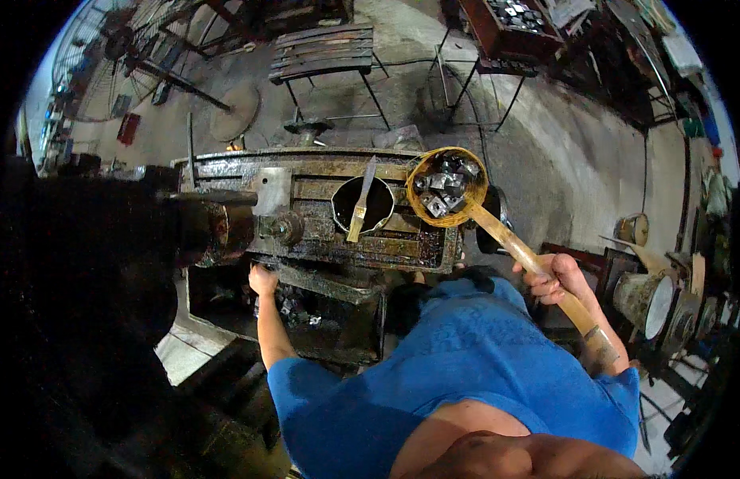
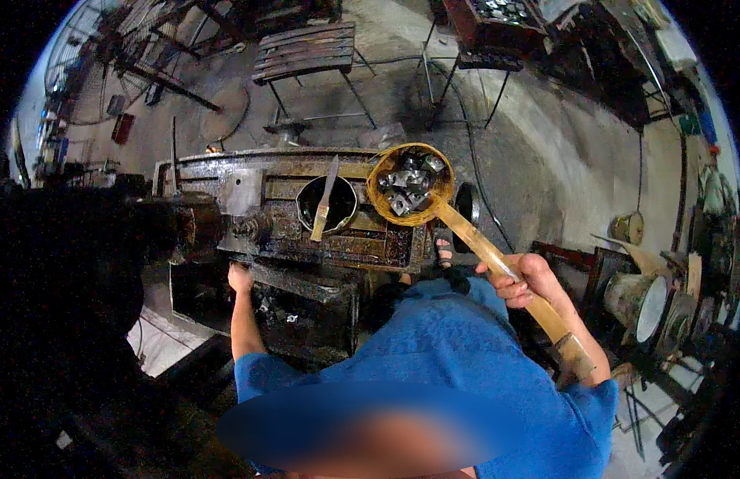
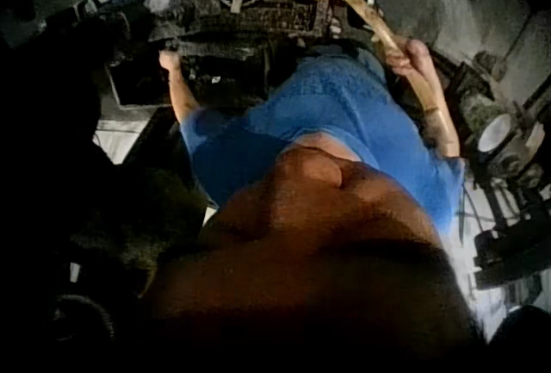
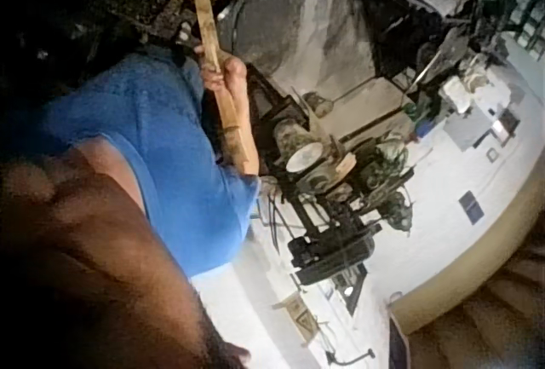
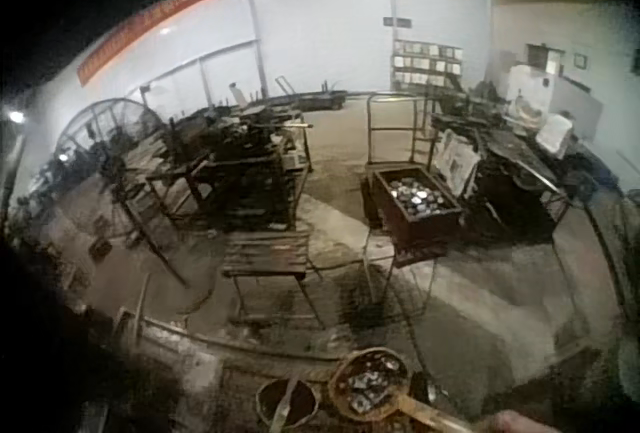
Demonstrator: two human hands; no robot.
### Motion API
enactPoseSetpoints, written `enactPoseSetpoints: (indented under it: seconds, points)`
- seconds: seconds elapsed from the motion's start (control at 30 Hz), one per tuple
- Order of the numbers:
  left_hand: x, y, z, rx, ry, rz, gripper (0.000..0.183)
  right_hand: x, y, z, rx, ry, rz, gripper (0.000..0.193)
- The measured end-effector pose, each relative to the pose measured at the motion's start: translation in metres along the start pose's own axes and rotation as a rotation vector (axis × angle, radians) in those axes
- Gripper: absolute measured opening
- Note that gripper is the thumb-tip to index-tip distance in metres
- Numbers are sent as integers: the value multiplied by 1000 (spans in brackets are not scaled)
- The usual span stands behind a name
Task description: The person uses a wooden-handled basket to scoop small metal parts out of a bin and dip them into a container of liquid, then shakes the basket over the container before moving to another area.
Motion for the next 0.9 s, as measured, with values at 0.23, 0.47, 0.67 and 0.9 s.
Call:
enactPoseSetpoints:
  seconds: [0.23, 0.47, 0.67, 0.9]
  points:
    - [-1, 1, -16, -35, 90, 109, 26, 3, -1, 1, -15, -32, -22, 44]
    - [5, 1, -10, 23, 115, 70, 27, 7, -4, 4, -39, -111, -86, 45]
    - [12, -2, 2, -74, -8, -147, 22, 7, -5, 9, -34, -126, -56, 45]
    - [-1, -16, -15, -75, 47, -72, 23, 11, -10, 15, 35, -65, -104, 46]
Point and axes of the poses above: each hand's wrist, its own y-axis away from the middle knuckle, its own x-axis out of the back of the hand, z = x × y, the point moved 3 cm from there along -y, towards the middle knuckle, and after that the axes turned 14 degrees about z, right-handed, at the moved point
